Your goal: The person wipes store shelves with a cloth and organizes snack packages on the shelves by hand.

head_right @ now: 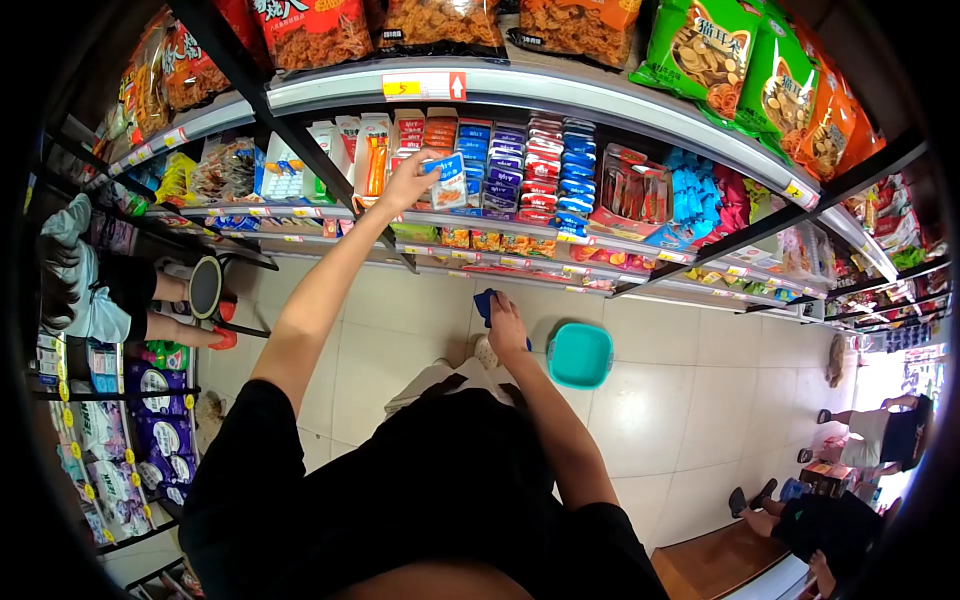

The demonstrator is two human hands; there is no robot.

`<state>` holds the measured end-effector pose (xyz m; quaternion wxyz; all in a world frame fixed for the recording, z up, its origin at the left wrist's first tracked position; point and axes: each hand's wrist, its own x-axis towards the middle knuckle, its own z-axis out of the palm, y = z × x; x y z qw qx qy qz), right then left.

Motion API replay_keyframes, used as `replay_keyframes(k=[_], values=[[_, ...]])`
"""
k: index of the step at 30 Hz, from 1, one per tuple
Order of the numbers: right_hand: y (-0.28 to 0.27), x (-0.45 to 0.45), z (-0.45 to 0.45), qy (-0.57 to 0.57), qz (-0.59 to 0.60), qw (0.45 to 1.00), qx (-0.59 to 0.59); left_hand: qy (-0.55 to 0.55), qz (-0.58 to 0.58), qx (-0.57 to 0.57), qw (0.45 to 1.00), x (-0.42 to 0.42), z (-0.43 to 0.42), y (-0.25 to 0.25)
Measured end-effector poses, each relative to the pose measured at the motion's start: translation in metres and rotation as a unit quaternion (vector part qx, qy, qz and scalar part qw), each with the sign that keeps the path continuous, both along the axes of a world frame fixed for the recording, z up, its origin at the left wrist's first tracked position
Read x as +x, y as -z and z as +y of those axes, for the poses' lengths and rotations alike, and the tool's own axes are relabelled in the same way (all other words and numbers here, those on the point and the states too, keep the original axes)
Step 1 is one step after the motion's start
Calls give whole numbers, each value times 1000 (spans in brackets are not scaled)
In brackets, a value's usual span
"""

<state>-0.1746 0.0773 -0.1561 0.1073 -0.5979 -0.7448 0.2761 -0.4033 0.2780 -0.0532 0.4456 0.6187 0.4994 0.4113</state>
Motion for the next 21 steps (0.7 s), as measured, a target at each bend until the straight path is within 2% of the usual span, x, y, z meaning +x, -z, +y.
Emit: replay_keyframes(k=[3, 5, 7, 8, 9, 11, 13, 15, 19, 21], values=[[2, 6, -1, 1, 23, 1000, 14, 17, 46, 44, 998, 12, 2, 8], [-2, 8, 0, 4, 40, 999, 21, 4, 76, 12, 997, 18, 8, 23], [-4, 10, 3, -12, 66, 996, 59, 39, 88, 78, 992, 24, 9, 36], [-5, 11, 3, -13, 65, 996, 55, 20, 117, 106, 987, 24, 8, 42], [-8, 12, 4, -6, 79, 996, 51, 20, 116, 103, 988, 26, 4, 39], [-16, 13, 7, 2, 94, 994, 49, -50, 126, 33, 990, 29, 0, 30], [-20, 16, 8, -3, 87, 995, 46, -52, 139, 1, 989, 31, -2, 26], [-22, 17, 10, -3, 97, 994, 56, -57, 160, 87, 982, 33, -4, 23], [-22, 16, 16, 2, 121, 991, 63, -62, 152, 138, 977, 35, -4, 31], [-23, 16, 17, 4, 123, 991, 56, -43, 169, 230, 957, 35, -3, 35]])
